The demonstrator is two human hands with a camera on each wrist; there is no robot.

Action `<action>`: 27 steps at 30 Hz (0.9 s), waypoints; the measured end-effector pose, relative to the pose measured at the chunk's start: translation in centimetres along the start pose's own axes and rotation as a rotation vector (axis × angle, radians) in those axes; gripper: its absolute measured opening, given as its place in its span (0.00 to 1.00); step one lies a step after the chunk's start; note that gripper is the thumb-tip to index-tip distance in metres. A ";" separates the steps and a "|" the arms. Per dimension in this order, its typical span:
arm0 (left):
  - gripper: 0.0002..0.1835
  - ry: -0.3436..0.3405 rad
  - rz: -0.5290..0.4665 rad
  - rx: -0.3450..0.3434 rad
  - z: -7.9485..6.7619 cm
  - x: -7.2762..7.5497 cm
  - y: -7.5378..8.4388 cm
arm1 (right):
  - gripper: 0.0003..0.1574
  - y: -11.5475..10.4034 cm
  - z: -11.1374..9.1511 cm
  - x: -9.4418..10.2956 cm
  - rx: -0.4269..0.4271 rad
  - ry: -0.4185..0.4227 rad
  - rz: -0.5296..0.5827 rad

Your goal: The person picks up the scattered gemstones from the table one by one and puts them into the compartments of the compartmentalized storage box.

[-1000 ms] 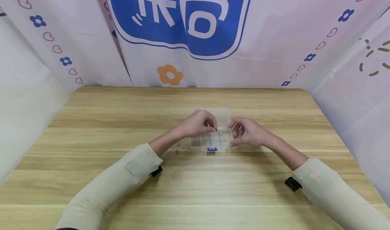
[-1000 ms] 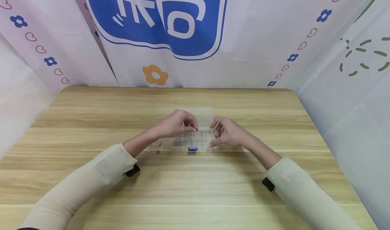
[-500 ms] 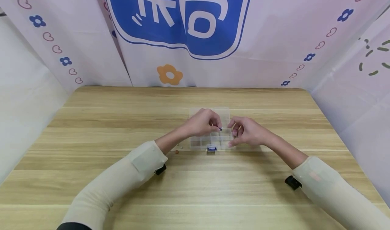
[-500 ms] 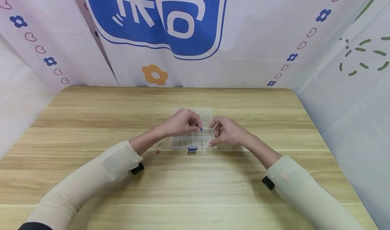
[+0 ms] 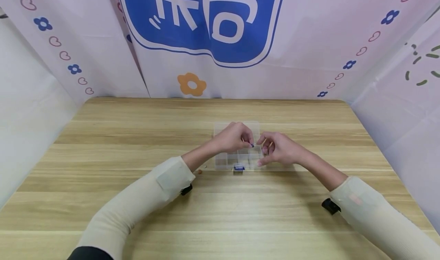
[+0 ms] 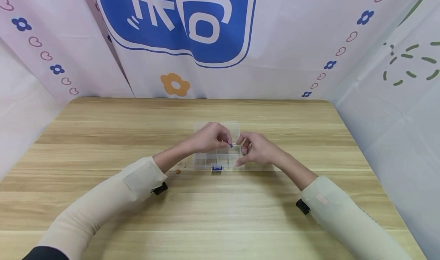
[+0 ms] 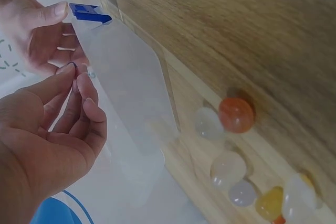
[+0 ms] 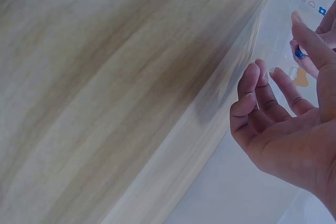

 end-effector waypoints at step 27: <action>0.03 -0.019 0.016 0.012 -1.6 1.0 0.1 | 0.33 -0.3 0.0 0.0 0.006 0.004 -0.005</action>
Point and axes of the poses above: each hand's wrist, its own z-axis towards the middle knuckle, its own x-axis out of the back of the hand, y = z × x, the point moved 2 cm from there along z, towards the middle knuckle, and after that the axes turned 6 degrees about -x, right-handed, at the moved point
